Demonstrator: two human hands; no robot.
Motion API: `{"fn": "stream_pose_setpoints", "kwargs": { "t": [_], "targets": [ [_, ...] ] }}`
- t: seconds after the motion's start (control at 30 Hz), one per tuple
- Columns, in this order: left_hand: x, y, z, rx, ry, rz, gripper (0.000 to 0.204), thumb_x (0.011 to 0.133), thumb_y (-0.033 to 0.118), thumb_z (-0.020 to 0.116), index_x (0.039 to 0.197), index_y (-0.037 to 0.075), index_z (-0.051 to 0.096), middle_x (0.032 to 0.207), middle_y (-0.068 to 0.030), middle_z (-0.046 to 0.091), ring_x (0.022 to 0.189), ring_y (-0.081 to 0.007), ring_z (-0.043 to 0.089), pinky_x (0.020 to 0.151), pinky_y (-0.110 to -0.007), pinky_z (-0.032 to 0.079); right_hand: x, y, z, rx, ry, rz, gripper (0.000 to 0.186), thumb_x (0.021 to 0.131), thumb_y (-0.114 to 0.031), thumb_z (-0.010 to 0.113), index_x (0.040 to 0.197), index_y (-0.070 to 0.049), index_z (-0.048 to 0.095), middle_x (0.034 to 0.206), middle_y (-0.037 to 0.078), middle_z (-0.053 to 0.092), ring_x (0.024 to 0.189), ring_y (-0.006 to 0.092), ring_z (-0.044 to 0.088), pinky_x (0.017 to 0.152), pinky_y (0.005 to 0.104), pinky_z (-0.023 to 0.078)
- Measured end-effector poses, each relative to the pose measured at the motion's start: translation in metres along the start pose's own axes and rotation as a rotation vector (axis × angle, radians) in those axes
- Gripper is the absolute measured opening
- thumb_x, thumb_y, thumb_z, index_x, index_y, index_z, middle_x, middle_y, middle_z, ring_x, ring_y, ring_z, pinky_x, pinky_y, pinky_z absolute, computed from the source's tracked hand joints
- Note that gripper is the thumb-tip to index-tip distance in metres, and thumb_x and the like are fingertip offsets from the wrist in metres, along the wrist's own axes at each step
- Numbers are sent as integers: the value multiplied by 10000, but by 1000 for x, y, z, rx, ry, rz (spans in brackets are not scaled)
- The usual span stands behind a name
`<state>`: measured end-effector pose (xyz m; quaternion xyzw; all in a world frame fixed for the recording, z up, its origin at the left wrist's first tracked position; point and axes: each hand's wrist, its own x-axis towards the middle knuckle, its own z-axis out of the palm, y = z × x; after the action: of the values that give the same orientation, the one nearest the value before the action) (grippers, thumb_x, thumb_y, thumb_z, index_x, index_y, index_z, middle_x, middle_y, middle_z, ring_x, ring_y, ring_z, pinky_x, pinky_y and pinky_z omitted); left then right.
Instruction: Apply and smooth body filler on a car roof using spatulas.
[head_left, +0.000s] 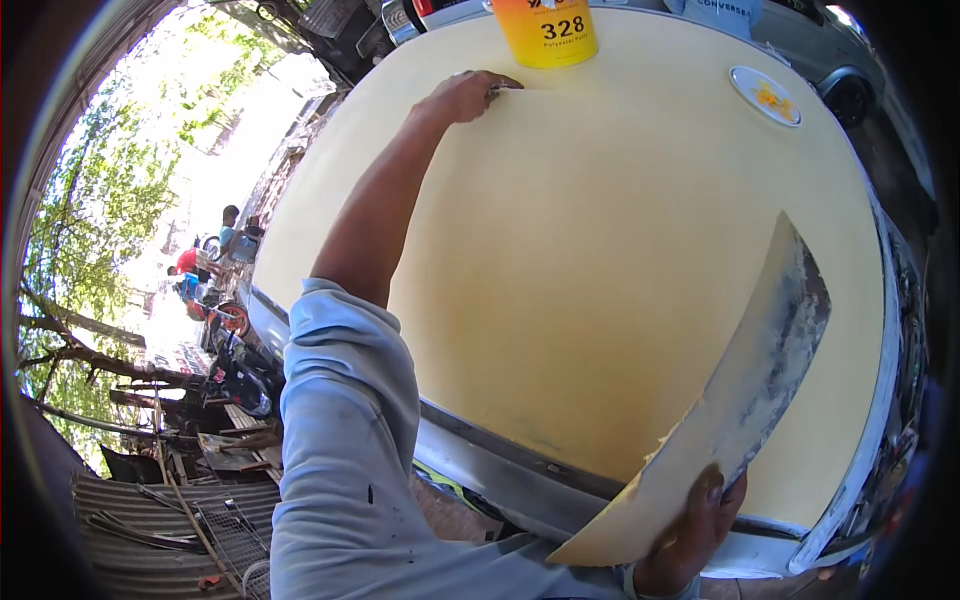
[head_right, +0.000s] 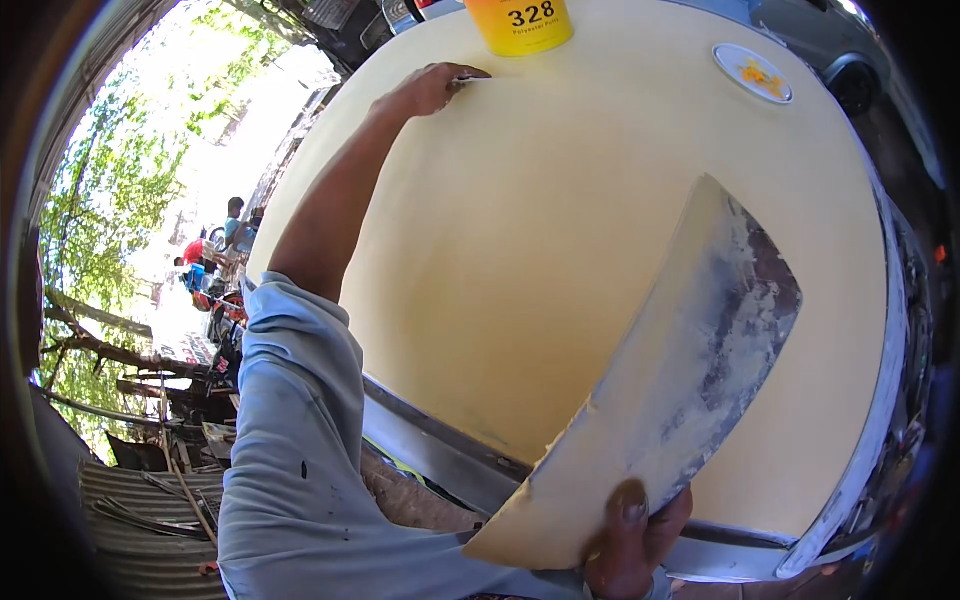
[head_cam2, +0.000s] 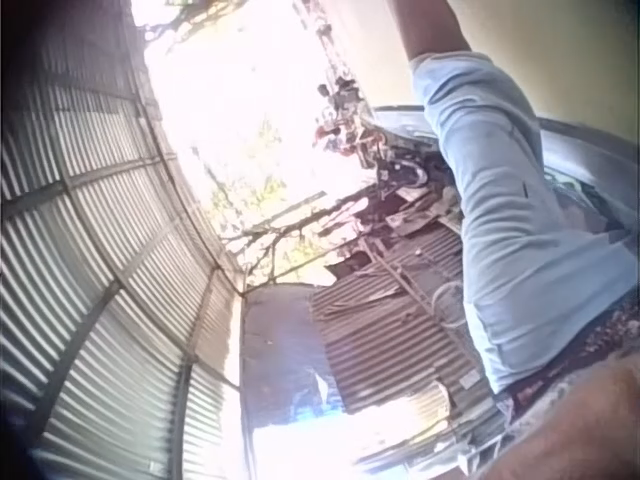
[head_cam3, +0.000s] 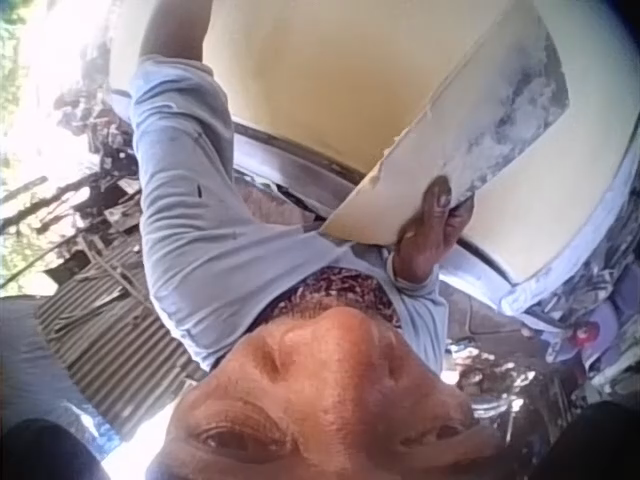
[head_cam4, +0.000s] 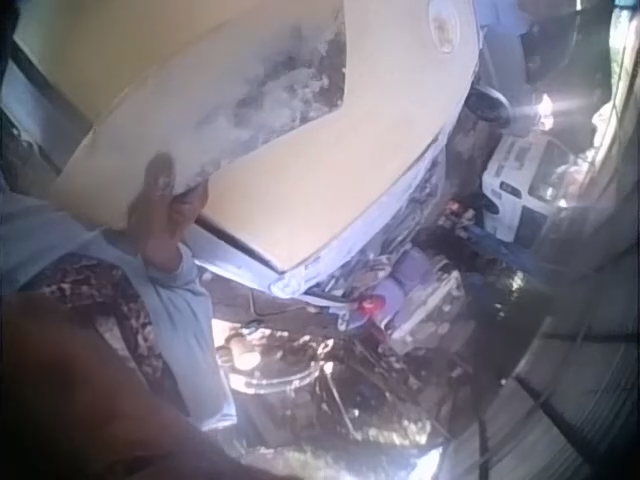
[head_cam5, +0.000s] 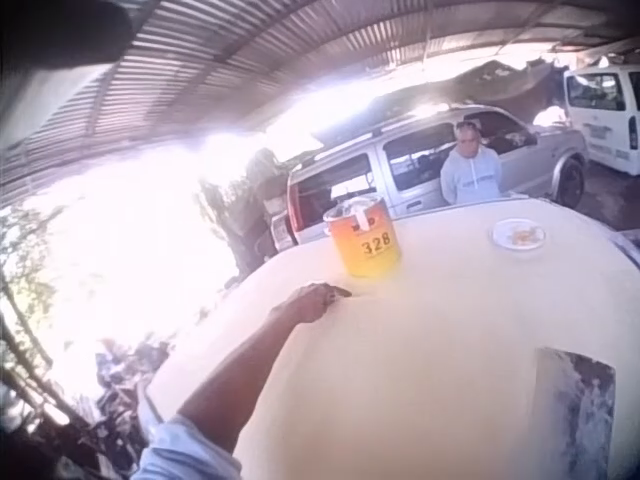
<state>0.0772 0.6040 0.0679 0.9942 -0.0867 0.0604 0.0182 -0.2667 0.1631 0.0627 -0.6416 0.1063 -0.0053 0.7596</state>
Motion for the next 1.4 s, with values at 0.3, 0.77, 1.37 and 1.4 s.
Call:
{"fn": "stream_pose_setpoints", "kwargs": {
  "t": [0.3,0.77,1.37,1.4],
  "targets": [
    [-77,45,-34,-78,-207,-25,478,895,24,461,1259,300,602,1036,-93,663,892,-265,635,784,-402,510,0,16,-20,22,-29,94,557,935,-250,589,1347,48,361,1259,159,492,1128,228,487,973,384,396],
    [-318,133,-58,-44,-161,1,726,634,-152,533,1238,241,622,1262,-100,564,1151,-310,558,978,-427,459,11,6,23,148,106,-50,459,974,-226,489,1340,44,424,1247,161,535,1077,223,574,900,344,474],
    [-538,371,-40,-1222,368,-292,344,940,120,531,1260,-4,520,1176,-141,586,1083,-201,554,908,-312,429,-101,18,23,230,-465,-370,260,957,-122,562,1154,46,542,1051,84,631,938,121,576,820,279,464],
    [-539,373,-53,-1153,-237,-405,413,861,17,551,1274,25,523,1192,-175,579,1069,-257,576,902,-332,450,-104,12,15,214,-453,-382,260,957,-122,562,1154,46,542,1051,84,631,938,121,576,820,279,464]
  ]
}}
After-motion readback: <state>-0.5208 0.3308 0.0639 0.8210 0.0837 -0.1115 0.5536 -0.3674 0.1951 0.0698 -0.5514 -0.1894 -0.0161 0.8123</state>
